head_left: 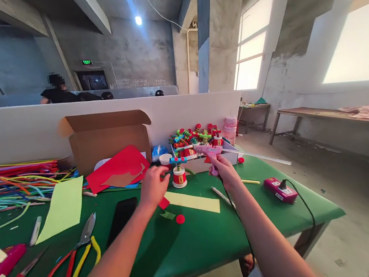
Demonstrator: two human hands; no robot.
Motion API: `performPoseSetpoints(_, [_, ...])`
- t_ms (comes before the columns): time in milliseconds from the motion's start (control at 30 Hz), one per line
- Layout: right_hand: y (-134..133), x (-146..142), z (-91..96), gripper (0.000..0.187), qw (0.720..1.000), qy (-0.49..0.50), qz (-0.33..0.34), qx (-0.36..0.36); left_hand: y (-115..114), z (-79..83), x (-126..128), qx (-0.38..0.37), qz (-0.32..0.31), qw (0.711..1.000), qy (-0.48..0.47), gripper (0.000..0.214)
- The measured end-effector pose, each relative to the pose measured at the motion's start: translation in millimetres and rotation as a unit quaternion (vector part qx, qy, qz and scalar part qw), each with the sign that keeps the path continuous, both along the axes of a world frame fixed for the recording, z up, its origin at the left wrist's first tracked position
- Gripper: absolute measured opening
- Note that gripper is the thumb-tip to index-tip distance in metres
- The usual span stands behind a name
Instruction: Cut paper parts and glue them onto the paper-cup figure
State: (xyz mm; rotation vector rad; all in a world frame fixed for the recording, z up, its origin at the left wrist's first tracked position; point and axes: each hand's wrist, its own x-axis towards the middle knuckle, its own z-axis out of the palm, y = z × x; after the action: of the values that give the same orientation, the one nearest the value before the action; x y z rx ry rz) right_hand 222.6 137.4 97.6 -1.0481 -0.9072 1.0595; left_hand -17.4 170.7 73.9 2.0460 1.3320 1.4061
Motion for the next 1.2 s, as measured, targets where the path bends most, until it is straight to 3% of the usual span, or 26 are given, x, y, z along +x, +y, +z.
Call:
performPoseSetpoints(133, [-2, 2, -8.1, 0.050, 1.000, 0.015, -0.017, -0.006, 84, 34.6, 22, -0.161, -0.018, 0.986, -0.029, 0.032])
performPoseSetpoints(200, [-5, 3, -12.6, 0.050, 0.999, 0.026, -0.026, -0.011, 112, 37.3, 37, -0.207, -0.052, 0.977, -0.022, 0.040])
performPoseSetpoints(300, [-9, 4, -17.1, 0.051, 0.999, 0.031, -0.032, -0.012, 131, 32.0, 51, -0.252, -0.110, 0.961, -0.013, 0.048])
performPoseSetpoints(467, [-11, 5, -17.2, 0.048, 0.999, 0.024, -0.034, -0.018, 131, 26.4, 43, -0.262, -0.169, 0.950, -0.025, 0.040])
performPoseSetpoints(633, [-9, -4, -14.7, 0.049, 1.000, 0.016, -0.014, 0.005, 118, 22.0, 28, -0.209, -0.191, 0.958, -0.050, 0.037])
performPoseSetpoints(933, [8, -23, -17.5, 0.042, 0.993, -0.092, 0.004, 0.070, 96, -0.9, 43, -0.099, -0.157, 0.981, -0.048, 0.020])
performPoseSetpoints(1200, [11, -19, -23.7, 0.034, 0.963, -0.246, -0.043, 0.100, 83, -3.3, 49, -0.023, -0.103, 0.994, 0.006, 0.018])
